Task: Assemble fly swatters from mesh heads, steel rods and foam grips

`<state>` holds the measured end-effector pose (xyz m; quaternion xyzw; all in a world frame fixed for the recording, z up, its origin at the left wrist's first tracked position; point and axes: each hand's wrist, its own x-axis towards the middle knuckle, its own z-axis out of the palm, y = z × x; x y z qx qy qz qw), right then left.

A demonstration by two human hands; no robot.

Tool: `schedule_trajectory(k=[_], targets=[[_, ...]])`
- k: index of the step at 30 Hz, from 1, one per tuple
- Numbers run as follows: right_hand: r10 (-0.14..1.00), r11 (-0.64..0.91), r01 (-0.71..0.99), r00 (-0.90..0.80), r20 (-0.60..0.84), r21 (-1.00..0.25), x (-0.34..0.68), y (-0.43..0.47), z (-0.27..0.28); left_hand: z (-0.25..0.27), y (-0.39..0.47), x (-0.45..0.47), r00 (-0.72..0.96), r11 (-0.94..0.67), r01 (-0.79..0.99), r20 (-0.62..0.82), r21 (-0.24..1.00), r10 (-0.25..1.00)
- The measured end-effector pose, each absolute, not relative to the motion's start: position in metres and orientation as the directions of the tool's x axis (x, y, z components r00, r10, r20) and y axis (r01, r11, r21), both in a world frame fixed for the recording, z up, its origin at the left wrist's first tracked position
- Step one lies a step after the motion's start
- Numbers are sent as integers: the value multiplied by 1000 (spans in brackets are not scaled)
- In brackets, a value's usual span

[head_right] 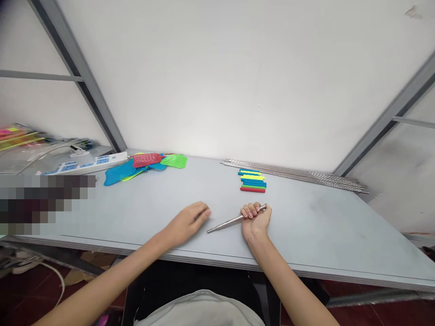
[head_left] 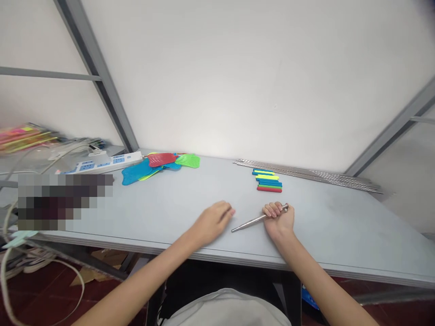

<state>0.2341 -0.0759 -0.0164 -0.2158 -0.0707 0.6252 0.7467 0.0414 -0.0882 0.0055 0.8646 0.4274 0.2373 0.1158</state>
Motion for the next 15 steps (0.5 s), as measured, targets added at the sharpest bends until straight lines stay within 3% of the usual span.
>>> schedule_trajectory(k=[4, 9, 12, 15], targets=[[962, 118, -907, 205, -178, -404, 233, -77, -16, 18, -54, -41, 331, -426, 871, 351, 242, 876], [962, 115, -903, 205, -182, -413, 232, -78, -15, 41, -17, -164, 3, 5, 1000, 348, -22, 938], [961, 104, -902, 200, -193, -419, 231, -79, -13, 48, -8, -214, -198, 209, 978, 229, -22, 953], [960, 99, -907, 196, -202, -408, 231, -79, -13, 46, -9, -240, -279, 284, 958, 107, -38, 954]])
